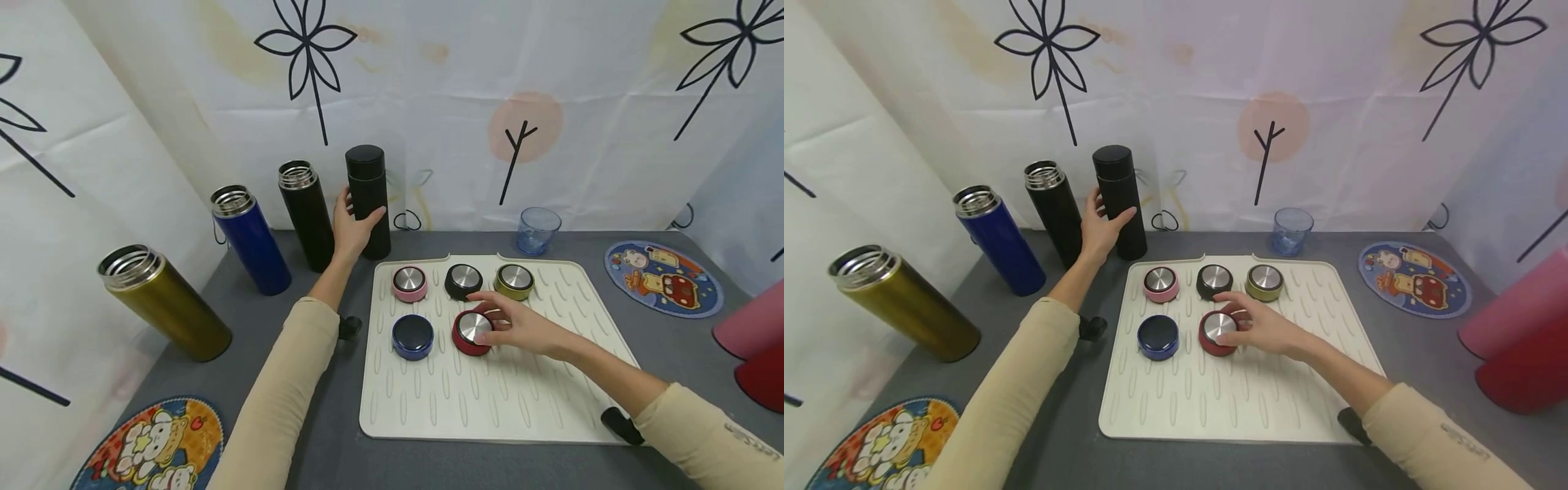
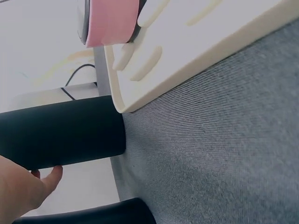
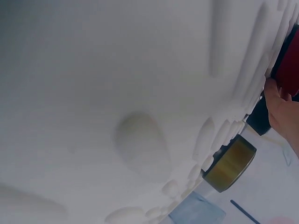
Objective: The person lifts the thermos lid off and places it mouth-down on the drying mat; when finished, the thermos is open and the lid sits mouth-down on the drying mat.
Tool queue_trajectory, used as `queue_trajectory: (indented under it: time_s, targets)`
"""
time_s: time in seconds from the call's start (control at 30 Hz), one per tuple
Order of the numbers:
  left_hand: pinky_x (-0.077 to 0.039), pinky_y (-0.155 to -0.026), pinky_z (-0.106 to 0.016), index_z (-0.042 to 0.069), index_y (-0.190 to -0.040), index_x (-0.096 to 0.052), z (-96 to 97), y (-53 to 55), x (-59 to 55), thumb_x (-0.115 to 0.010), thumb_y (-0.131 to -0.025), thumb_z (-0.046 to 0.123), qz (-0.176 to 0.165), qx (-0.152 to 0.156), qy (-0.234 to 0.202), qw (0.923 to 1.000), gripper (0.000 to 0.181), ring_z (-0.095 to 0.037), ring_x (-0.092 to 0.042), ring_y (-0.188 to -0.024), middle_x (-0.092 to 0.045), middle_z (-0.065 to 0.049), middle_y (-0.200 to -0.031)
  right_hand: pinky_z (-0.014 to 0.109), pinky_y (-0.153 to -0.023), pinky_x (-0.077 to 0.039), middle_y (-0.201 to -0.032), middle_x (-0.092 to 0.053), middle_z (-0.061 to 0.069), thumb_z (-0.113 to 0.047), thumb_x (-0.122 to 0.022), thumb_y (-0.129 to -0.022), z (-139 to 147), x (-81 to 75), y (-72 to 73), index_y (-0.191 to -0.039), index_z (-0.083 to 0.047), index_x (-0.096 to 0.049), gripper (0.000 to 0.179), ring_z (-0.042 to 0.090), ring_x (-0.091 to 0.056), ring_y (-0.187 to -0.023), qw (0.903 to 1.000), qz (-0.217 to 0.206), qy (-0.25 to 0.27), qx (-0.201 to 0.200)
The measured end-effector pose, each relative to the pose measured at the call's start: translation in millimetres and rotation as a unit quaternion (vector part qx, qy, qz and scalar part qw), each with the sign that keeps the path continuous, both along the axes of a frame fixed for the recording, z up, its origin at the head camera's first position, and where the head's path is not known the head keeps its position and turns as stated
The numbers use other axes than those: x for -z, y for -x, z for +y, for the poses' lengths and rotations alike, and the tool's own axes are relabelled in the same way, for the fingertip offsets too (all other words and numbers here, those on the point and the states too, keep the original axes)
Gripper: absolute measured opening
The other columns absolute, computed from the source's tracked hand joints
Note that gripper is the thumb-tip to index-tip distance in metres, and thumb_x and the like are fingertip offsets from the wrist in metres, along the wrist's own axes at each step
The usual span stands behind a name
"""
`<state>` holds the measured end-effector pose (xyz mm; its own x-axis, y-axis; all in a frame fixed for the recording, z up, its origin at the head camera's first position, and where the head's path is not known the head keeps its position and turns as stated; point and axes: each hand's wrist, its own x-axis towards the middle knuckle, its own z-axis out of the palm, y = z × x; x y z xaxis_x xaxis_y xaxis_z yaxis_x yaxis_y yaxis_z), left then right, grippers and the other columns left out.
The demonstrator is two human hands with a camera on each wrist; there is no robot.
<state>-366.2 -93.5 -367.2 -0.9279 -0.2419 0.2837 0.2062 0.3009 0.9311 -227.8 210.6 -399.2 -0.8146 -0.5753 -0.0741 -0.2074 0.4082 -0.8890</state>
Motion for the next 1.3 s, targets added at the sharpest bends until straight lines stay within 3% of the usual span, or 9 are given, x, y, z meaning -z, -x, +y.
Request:
queue_trajectory:
  time_s: [0.17, 0.33, 0.67, 1.03, 1.3]
  targets:
    - [-0.037, -0.100, -0.045, 0.014, -0.149, -0.029, -0.2, 5.1, 2.4, -0.078, -0.081, 0.025, -0.013, -0.012, 0.017, 0.9997, 0.085, -0.027, -0.042, -0.124, -0.041, -0.011, -0.141, 0.051, -0.101, -0.036, -0.130, -0.046, 0.020, -0.017, -0.068, -0.089, 2, -1.7, -1.3, -0.144, -0.001, -0.033, 0.067, 0.038, -0.042, -0.124, 1.0000, 0.001, 0.003, 0.001]
    - [-0.035, -0.103, -0.044, 0.013, -0.149, -0.026, 1.9, 8.9, 6.1, -0.077, -0.082, 0.026, -0.029, -0.002, 0.033, 0.9990, 0.086, -0.026, -0.040, -0.128, -0.039, -0.011, -0.143, 0.048, -0.097, -0.041, -0.132, -0.047, 0.022, -0.021, -0.062, -0.094, 7, -4.4, -4.2, -0.144, -0.001, -0.033, 0.061, 0.040, -0.042, -0.125, 0.9998, -0.006, 0.004, 0.019]
    - [-0.037, -0.101, -0.044, 0.014, -0.146, -0.034, -6.4, 1.1, 3.7, -0.081, -0.078, 0.029, -0.027, -0.014, 0.049, 0.9984, 0.084, -0.026, -0.045, -0.124, -0.046, -0.010, -0.138, 0.040, -0.094, -0.046, -0.134, -0.040, 0.027, -0.021, -0.055, -0.098, 15, -7.9, -5.5, -0.146, 0.001, -0.028, 0.059, 0.035, -0.051, -0.118, 0.9940, -0.080, 0.052, 0.054]
    - [-0.042, -0.094, -0.044, 0.012, -0.142, -0.041, -9.8, -13.3, -6.6, -0.082, -0.075, 0.025, 0.071, 0.011, 0.059, 0.9957, 0.080, -0.028, -0.049, -0.116, -0.048, -0.010, -0.132, 0.045, -0.101, -0.039, -0.146, -0.024, 0.030, -0.019, -0.051, -0.099, 18, -13.7, -7.0, -0.147, 0.004, -0.023, 0.060, 0.044, -0.038, -0.128, 0.9869, -0.120, 0.085, 0.067]
    - [-0.043, -0.093, -0.043, 0.013, -0.137, -0.049, -12.3, -31.5, -15.8, -0.085, -0.070, 0.022, 0.140, 0.047, 0.105, 0.9835, 0.077, -0.023, -0.052, -0.113, -0.054, -0.009, -0.126, 0.040, -0.101, -0.039, -0.148, -0.020, 0.030, -0.018, -0.050, -0.100, 21, -19.7, -7.3, -0.146, 0.005, -0.020, 0.060, 0.046, -0.032, -0.130, 0.9849, -0.120, 0.102, 0.073]
